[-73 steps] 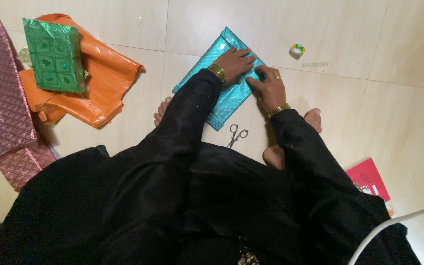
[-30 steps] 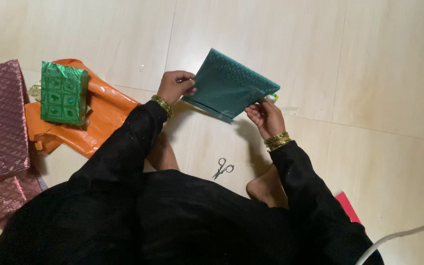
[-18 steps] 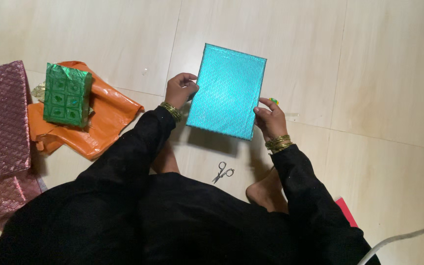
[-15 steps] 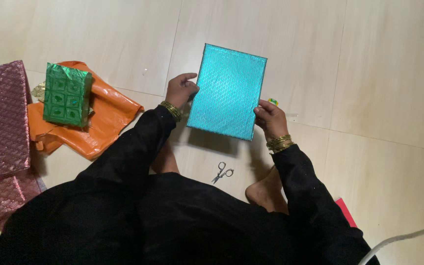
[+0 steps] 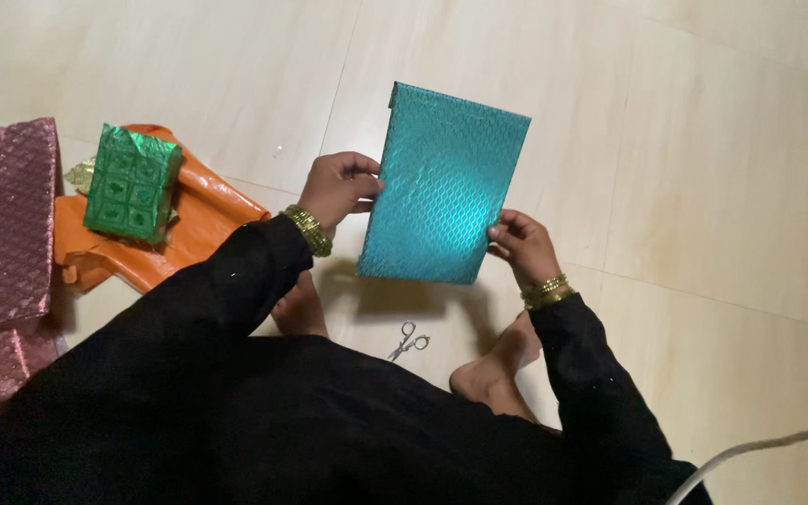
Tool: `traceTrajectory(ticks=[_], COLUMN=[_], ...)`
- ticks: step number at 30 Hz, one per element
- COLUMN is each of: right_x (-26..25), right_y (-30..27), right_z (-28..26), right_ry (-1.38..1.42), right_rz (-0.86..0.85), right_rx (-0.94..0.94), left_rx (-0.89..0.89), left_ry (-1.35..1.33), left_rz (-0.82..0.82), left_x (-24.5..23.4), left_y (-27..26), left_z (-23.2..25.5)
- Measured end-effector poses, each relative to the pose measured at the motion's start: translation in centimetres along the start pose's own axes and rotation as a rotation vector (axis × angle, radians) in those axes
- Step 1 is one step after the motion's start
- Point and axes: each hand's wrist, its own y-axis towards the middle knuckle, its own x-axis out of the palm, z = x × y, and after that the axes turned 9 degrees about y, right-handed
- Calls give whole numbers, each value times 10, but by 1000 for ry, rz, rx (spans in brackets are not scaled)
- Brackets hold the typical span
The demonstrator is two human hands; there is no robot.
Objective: The person wraps a small box in teal bubble wrap, secures it with tape, and sets it aside. Then the person places a red box onto a sheet of pink and silver bubble wrap and begins folding the wrap around the box.
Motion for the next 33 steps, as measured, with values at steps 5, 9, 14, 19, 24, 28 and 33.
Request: traceTrajectory(ticks=[5, 9, 14, 19, 24, 28, 33], right_x=[20, 23, 30, 32, 31, 20, 17], right_y=[-82, -145, -168, -132, -111, -124, -132], right_z=[-54, -89, -82, -54, -30, -12, -1], right_ry=[-53, -67, -75, -167, -269, -272, -292], right_rz=[-81, 13, 56, -12, 56, 35, 107], right_rx=[69, 71, -18, 67, 179, 197, 217], left_rx=[80, 229, 141, 133, -125, -156, -112], left_ry=[-4, 30, 118, -201, -309, -339, -345], left_rz=[-48, -171, -262, -153, 11, 8, 34], left_x=[11, 29, 28, 36, 39, 36, 41], left_y=[-69, -132, -173, -159, -115, -112, -116], left_z=[73, 105, 99, 25, -43, -73, -73])
